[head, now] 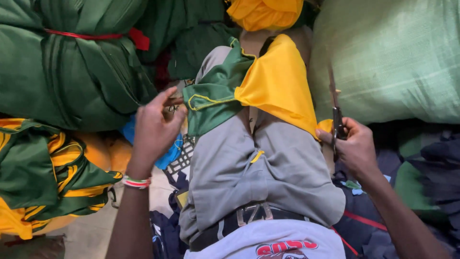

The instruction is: Trimming excess material from yellow and green garment pieces using large scissors on a factory floor.

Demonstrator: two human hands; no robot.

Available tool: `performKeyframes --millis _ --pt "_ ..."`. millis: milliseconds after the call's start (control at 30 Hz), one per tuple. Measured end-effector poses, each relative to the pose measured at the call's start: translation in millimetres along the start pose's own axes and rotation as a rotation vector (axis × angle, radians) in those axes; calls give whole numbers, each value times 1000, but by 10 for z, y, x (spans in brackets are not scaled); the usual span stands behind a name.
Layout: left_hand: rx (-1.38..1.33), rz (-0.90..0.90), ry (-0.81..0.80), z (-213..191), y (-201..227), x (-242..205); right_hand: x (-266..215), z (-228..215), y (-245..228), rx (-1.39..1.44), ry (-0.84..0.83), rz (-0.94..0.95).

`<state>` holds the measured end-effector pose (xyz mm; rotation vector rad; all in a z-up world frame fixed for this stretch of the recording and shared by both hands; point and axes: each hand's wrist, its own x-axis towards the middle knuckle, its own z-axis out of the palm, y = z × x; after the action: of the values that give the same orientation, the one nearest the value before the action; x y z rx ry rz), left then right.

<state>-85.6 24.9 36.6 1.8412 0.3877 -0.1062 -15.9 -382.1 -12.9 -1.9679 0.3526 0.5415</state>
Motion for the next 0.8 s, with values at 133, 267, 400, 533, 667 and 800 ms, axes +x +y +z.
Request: performKeyframes --millis 133,267,400,533,667,800 --pt "381 556 313 544 486 60 21 -20 -56 -69 -45 -51" --pt "58 725 -256 1233 614 200 37 -43 -72 -157 -57 -128" --pt "323 729 -279 1597 200 477 37 -137 -31 -208 -26 -154" --pt "386 815 -249 1686 128 525 -32 -265 16 -375 38 -228" --pt "235 771 -205 1706 95 534 -210 -407 81 -568 87 -343" --pt "61 665 -224 1640 183 500 -361 -625 216 -692 85 -439"
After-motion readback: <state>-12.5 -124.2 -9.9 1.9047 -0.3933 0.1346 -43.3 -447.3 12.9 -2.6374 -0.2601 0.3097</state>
